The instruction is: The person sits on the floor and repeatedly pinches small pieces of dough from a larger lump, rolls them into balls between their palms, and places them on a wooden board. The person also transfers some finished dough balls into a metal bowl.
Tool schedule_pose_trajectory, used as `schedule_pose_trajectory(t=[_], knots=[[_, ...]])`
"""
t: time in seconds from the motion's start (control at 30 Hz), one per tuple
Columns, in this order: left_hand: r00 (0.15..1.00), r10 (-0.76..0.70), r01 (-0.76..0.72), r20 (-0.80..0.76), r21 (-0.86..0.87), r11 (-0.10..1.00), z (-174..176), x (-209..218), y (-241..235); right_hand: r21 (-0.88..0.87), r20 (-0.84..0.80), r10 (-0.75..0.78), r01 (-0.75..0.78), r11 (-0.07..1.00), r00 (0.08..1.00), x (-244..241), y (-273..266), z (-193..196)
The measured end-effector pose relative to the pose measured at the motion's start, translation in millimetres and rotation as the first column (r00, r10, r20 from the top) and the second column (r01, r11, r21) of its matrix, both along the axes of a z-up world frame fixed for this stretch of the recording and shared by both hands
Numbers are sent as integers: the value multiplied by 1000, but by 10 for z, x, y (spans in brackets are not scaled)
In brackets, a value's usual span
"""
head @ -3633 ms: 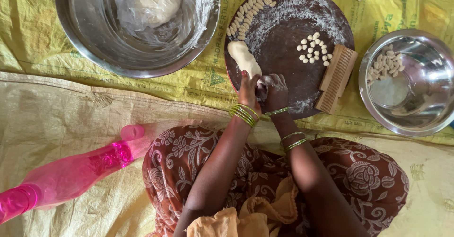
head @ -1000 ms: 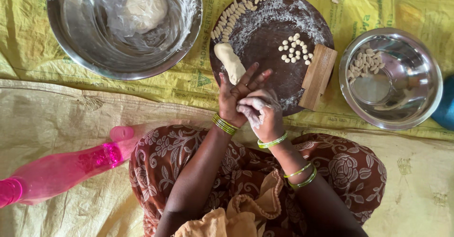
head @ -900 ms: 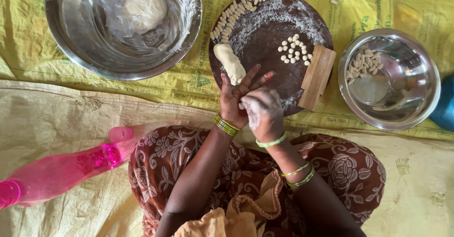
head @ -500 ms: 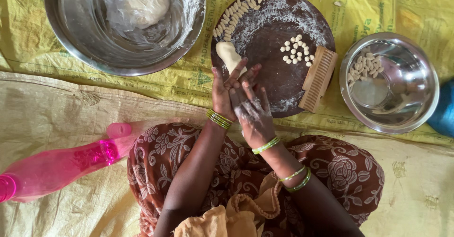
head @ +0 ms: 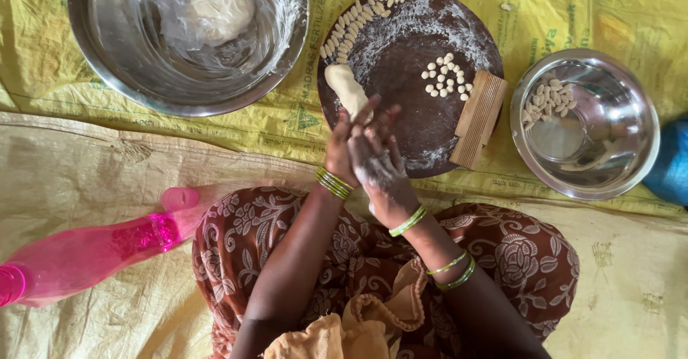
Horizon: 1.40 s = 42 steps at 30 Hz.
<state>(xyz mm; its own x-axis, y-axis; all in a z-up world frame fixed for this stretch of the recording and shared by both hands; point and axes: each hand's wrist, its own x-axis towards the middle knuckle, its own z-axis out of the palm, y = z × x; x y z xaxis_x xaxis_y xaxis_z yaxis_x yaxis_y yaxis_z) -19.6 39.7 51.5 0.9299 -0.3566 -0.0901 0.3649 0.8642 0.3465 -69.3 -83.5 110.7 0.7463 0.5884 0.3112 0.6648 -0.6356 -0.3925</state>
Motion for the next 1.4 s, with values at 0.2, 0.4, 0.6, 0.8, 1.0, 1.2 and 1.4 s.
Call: schedule_pose_trajectory(t=[0.2, 0.4, 0.6, 0.8, 1.0, 1.2, 1.4], knots=[[993, 37, -27, -109, 99, 995, 164, -45, 83, -199, 13, -55, 57, 978, 998, 8, -32, 61], [995, -7, 10, -101, 32, 999, 287, -8, 47, 711, -592, 211, 381, 591, 778, -65, -78, 93], [986, 24, -9, -166, 86, 996, 342, -8, -9, 502, -462, -12, 273, 821, 887, 19, -75, 99], [996, 70, -86, 57, 360, 929, 457, -21, 7, 620, -738, 499, 747, 238, 454, 144, -390, 81], [937, -15, -185, 350, 531, 827, 472, -47, -11, 565, -667, 667, 809, 161, 333, 231, -585, 90], [903, 18, -269, 429, 532, 803, 404, -22, 4, 563, -702, 608, 812, 155, 370, 203, -553, 194], [845, -73, -282, 529, 558, 780, 439, -22, 28, 640, -631, 637, 761, 105, 443, 200, -565, 226]])
